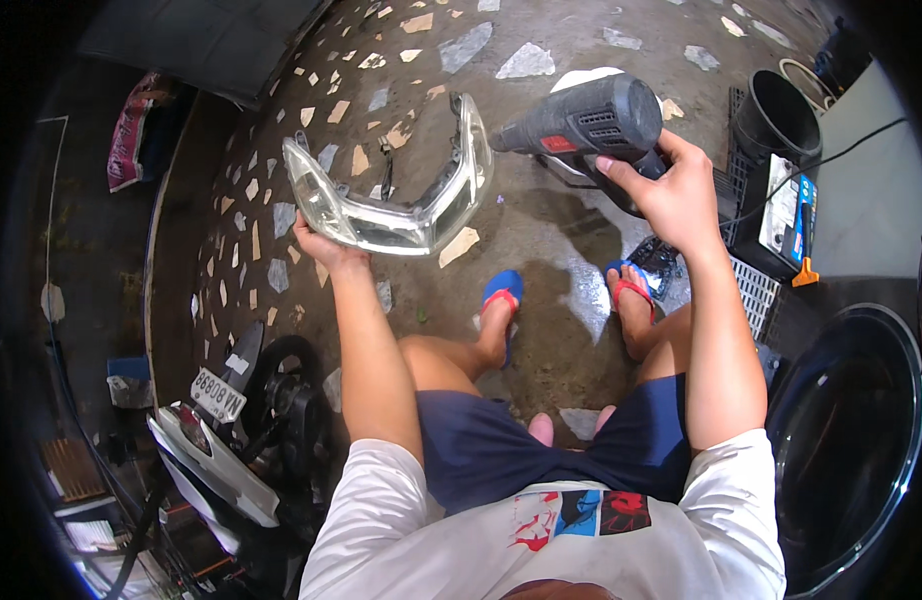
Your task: The person uses a screwdriver to pry components apart and handles a motorcycle headlight assembly, then applies heat with a heat gun to various parts of the headlight housing.
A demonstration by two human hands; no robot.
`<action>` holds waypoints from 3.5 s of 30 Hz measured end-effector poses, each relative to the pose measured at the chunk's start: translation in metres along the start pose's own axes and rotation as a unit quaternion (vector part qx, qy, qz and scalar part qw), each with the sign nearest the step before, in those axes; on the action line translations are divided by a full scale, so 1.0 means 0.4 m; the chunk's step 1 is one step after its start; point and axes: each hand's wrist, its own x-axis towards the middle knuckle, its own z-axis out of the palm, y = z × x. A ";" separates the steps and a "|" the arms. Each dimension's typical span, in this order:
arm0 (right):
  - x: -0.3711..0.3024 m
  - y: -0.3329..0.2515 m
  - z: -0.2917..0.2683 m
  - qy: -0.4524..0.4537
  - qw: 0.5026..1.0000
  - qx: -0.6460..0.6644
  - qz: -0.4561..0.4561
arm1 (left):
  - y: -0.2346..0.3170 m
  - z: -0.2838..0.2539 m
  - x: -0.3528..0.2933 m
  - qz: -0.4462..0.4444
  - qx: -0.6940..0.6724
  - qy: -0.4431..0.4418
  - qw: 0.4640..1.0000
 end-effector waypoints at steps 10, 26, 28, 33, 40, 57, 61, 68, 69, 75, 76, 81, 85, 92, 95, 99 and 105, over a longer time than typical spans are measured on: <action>0.050 0.096 0.014 0.103 0.994 0.042 0.008 | 0.009 -0.041 0.010 -0.027 0.020 -0.096 0.995; -0.041 0.090 -0.061 0.214 0.972 0.021 0.097 | -0.036 -0.016 -0.009 -0.088 0.034 -0.019 0.995; -0.059 0.029 -0.101 0.229 0.968 0.091 0.041 | 0.000 -0.033 0.018 -0.068 0.027 -0.045 0.996; -0.286 0.125 -0.316 0.332 0.936 0.110 0.041 | -0.057 0.032 0.015 -0.073 -0.032 -0.048 0.996; -0.739 0.356 -0.341 0.419 0.865 -0.019 0.277 | 0.030 0.112 -0.210 -0.049 0.018 0.001 0.999; -0.997 0.729 -0.176 0.558 0.671 0.143 0.466 | -0.166 0.062 -0.461 -0.154 0.041 -0.042 0.986; -0.981 0.651 -0.155 0.478 0.733 -0.048 0.482 | -0.136 0.059 -0.437 -0.104 0.042 -0.110 0.988; -1.033 0.660 -0.224 0.522 0.697 0.018 0.491 | -0.091 0.102 -0.465 -0.178 -0.129 -0.077 0.972; -1.027 0.637 -0.219 0.514 0.691 0.020 0.508 | -0.084 0.089 -0.459 -0.172 -0.125 -0.071 0.974; -0.912 0.450 -0.186 0.428 0.621 -0.028 0.656 | 0.001 0.042 -0.485 -0.134 -0.088 -0.071 0.985; -0.891 0.427 -0.182 0.427 0.614 0.004 0.664 | 0.007 0.050 -0.505 -0.145 -0.082 -0.068 0.984; -0.930 0.470 -0.197 0.506 0.695 0.188 0.476 | -0.025 0.065 -0.632 -0.179 -0.156 -0.123 0.963; -0.807 0.256 -0.179 0.260 0.849 0.255 0.383 | 0.038 0.054 -0.750 -0.298 -0.207 0.005 0.932; -0.612 0.035 -0.143 0.048 0.982 0.159 0.095 | 0.045 -0.002 -0.810 -0.244 -0.115 -0.070 0.960; -0.585 0.004 -0.129 0.056 0.976 0.160 0.139 | 0.084 0.091 -0.839 -0.245 -0.129 -0.090 0.957; -0.585 -0.013 -0.116 0.071 0.978 0.158 0.116 | 0.096 -0.031 -0.814 0.002 0.388 0.031 0.921; -0.604 -0.021 -0.155 0.017 0.993 0.085 0.086 | 0.158 -0.107 -0.812 0.136 0.646 -0.082 0.746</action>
